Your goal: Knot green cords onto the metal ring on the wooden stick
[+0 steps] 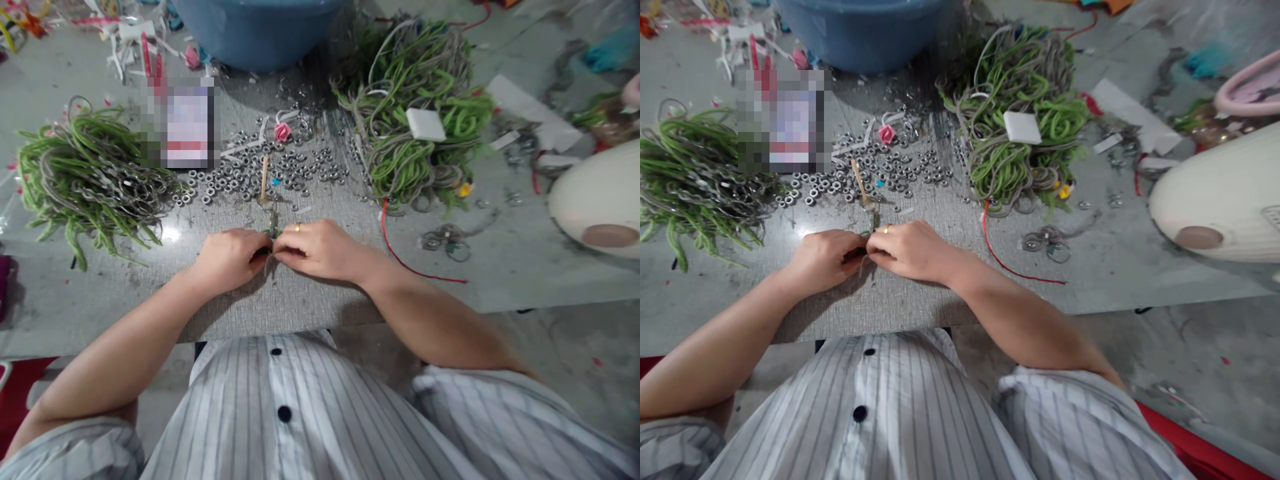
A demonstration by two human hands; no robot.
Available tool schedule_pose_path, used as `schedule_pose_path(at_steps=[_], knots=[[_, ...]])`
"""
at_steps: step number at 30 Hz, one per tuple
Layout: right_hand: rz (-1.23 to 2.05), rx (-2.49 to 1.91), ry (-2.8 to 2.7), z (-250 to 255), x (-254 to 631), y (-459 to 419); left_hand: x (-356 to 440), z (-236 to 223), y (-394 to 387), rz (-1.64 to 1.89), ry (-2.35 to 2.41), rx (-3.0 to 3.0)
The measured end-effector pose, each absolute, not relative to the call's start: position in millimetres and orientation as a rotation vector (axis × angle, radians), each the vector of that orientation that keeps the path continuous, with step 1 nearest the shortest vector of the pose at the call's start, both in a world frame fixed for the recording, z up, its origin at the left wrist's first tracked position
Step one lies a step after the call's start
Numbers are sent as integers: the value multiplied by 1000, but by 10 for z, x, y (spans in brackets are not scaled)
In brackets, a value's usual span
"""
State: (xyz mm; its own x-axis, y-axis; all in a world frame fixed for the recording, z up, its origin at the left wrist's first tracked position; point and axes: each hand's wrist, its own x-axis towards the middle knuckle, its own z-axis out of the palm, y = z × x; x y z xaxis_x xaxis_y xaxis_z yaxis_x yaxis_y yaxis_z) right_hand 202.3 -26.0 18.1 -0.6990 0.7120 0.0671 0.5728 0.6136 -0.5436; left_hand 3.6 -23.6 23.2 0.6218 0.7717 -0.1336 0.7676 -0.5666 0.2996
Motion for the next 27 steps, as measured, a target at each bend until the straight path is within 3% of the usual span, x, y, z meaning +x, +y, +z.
schedule_pose_path(at_steps=[7, 17, 27], knots=[[781, -1246, -2159, 22, 1957, -248, 35, 191, -230, 73, 1244, 2517], [666, -1262, -2592, 72, 1977, -212, 13, 231, -221, 64, 1217, 2452], [716, -1271, -2674, 190, 2038, -200, -9, 229, -210, 95, 1218, 2431]])
